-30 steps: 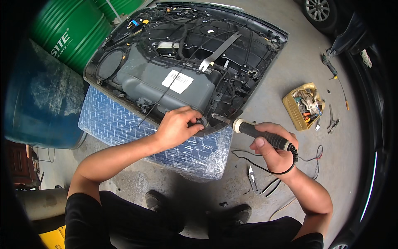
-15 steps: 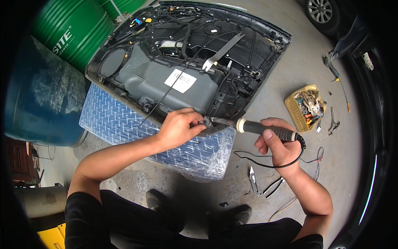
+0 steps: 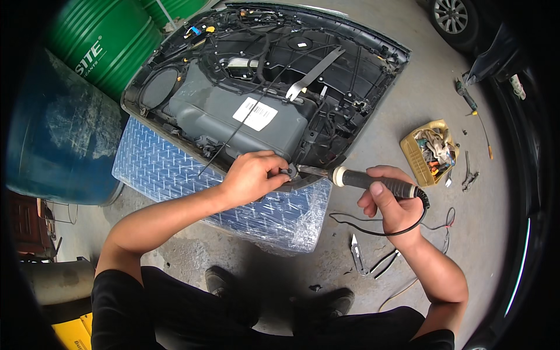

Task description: The person works on a car part placed on a blue mat, using a soldering iron to heat and manipulate small components. They handle wires and connectors, adjusting and securing them with tools.

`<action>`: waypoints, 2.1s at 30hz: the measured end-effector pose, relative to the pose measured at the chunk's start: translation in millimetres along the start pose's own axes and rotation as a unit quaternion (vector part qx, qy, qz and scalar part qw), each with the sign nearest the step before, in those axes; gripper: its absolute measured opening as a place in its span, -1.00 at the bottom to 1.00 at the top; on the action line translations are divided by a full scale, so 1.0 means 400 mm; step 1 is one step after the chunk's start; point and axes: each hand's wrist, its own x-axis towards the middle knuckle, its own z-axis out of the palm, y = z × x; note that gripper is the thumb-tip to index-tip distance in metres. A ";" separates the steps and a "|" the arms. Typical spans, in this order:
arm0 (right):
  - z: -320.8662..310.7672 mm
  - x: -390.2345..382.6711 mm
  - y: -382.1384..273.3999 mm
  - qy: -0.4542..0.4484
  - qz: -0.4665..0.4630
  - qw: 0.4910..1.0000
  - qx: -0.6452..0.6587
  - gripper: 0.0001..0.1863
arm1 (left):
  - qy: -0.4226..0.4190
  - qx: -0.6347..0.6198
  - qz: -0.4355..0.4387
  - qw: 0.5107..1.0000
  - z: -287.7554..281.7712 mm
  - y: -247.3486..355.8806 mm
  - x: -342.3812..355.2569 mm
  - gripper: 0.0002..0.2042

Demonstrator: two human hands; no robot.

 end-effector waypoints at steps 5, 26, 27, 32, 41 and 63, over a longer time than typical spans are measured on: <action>0.000 0.002 0.007 -0.004 0.003 1.000 -0.007 -0.72 | -0.014 0.005 -0.007 1.000 -0.007 0.000 -0.001 -0.81; -0.001 0.022 0.016 0.049 -0.006 0.999 -0.011 -0.62 | -0.024 0.013 0.019 0.999 -0.014 -0.001 0.011 -0.81; -0.002 0.024 0.017 0.051 -0.004 0.999 -0.016 -0.62 | -0.027 0.015 0.012 0.999 -0.014 0.001 0.011 -0.82; -0.008 0.023 0.012 0.037 0.013 0.999 0.004 -0.73 | -0.033 0.018 -0.003 0.999 -0.016 0.004 0.009 -0.83; -0.006 0.026 0.018 0.028 -0.008 0.999 -0.015 -0.70 | -0.043 0.018 -0.006 0.999 -0.018 0.010 0.016 -0.83; -0.004 0.024 0.010 0.024 0.028 0.999 0.009 -0.75 | -0.042 0.024 -0.002 0.999 -0.017 0.005 0.015 -0.82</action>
